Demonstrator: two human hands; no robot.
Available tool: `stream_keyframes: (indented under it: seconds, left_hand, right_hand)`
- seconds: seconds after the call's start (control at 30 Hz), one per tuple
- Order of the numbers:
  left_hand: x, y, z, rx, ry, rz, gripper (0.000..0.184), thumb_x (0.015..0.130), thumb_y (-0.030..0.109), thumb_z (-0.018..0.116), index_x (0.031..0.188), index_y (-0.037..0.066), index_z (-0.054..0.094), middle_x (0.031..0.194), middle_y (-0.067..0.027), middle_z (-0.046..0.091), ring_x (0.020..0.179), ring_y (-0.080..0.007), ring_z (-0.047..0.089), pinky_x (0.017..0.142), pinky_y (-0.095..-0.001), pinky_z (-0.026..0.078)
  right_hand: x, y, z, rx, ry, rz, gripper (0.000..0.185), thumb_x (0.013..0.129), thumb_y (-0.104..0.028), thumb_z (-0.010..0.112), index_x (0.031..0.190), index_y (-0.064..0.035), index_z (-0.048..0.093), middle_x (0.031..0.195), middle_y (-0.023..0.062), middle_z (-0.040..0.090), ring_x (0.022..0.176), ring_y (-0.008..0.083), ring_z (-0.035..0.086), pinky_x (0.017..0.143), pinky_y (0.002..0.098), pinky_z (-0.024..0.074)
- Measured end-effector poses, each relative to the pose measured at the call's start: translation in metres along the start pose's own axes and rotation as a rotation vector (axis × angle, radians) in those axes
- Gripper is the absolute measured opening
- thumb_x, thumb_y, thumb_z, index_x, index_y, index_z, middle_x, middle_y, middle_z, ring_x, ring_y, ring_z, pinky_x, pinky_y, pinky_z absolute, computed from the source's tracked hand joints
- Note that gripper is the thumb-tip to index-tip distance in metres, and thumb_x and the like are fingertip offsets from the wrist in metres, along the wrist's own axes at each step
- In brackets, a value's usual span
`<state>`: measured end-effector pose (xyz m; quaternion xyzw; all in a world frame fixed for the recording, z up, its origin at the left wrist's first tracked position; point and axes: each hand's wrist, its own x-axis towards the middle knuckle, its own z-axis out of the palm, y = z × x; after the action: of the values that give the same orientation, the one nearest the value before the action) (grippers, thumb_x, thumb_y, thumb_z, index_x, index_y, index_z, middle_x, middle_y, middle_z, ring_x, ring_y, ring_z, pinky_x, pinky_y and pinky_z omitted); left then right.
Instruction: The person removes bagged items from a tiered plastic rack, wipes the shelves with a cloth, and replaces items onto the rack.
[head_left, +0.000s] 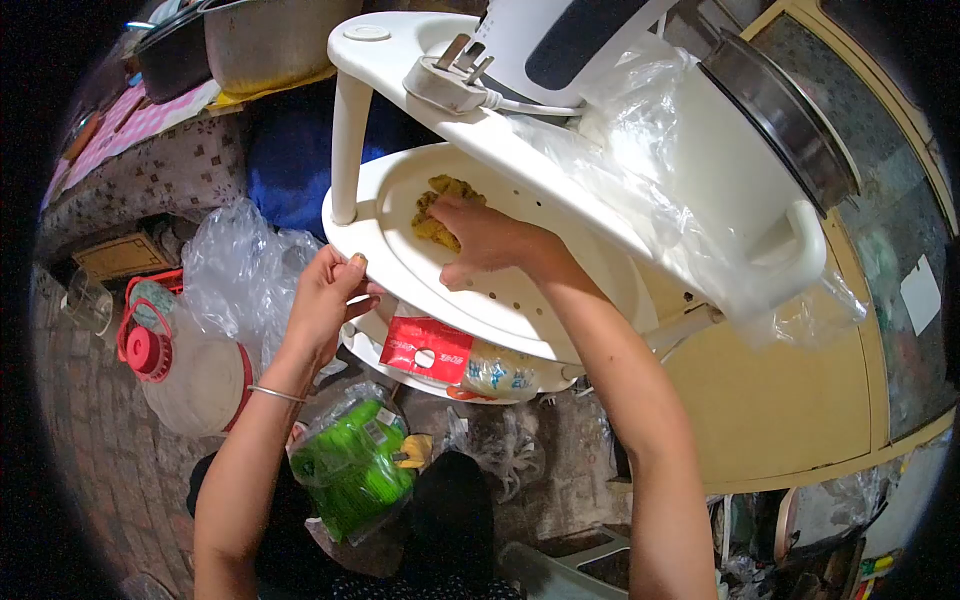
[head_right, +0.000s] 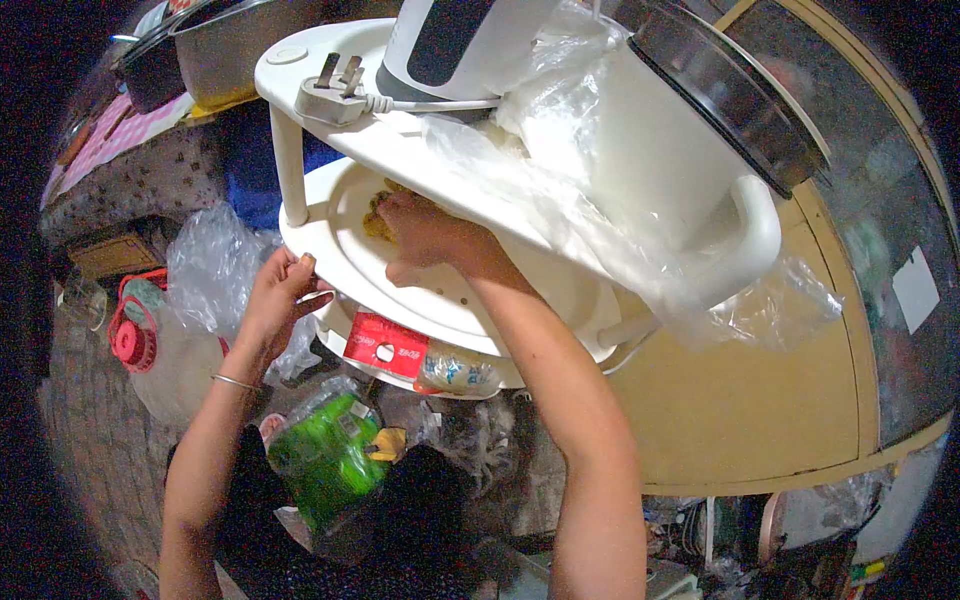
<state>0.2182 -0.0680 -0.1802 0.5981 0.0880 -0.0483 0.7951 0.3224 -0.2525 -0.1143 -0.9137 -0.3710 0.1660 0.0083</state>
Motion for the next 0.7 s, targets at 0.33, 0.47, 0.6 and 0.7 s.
stream_keyframes:
  seconds: [0.33,0.47,0.6,0.7]
  left_hand:
    - [-0.0009,0.0002,0.001,-0.03,0.017,0.007,0.013,0.089,0.02,0.047,0.095,0.008,0.045,0.082,-0.0003,0.057,0.072,-0.0082,0.056,0.066,-0.0256,0.047]
    - [0.0022,-0.0033,-0.0013,0.004,0.01,0.005,0.015,0.089,0.022,0.046,0.097,0.01,0.046,0.084,0.0003,0.055,0.073,-0.0084,0.055,0.07,-0.0292,0.05]
    - [0.002,-0.003,-0.001,0.0,0.013,0.002,0.015,0.089,0.023,0.046,0.095,0.01,0.046,0.083,0.0002,0.055,0.073,-0.0087,0.056,0.069,-0.0294,0.05]
    - [0.0012,-0.0015,-0.0008,0.008,0.011,0.007,0.015,0.089,0.024,0.046,0.094,0.01,0.046,0.083,0.0001,0.055,0.073,-0.0088,0.056,0.07,-0.0294,0.05]
  right_hand:
    - [-0.0016,-0.0019,-0.0012,0.005,0.035,-0.023,0.083,0.053,-0.036,0.066,0.12,0.0047,0.04,0.122,0.0225,0.039,0.113,0.0318,0.04,0.096,0.0323,0.0322]
    - [0.0042,-0.0034,-0.0044,0.05,-0.077,0.061,0.087,0.051,-0.036,0.068,0.121,0.0054,0.038,0.124,0.0231,0.038,0.115,0.0322,0.038,0.098,0.0319,0.0295]
    - [0.003,0.0032,0.0009,0.049,0.022,-0.03,0.087,0.051,-0.036,0.069,0.121,0.0055,0.038,0.123,0.0233,0.039,0.114,0.0321,0.038,0.098,0.0317,0.0298]
    - [-0.0008,0.0013,0.0003,0.023,0.049,-0.054,0.083,0.05,-0.034,0.068,0.118,0.0059,0.041,0.12,0.0229,0.042,0.113,0.0309,0.041,0.096,0.0307,0.0321]
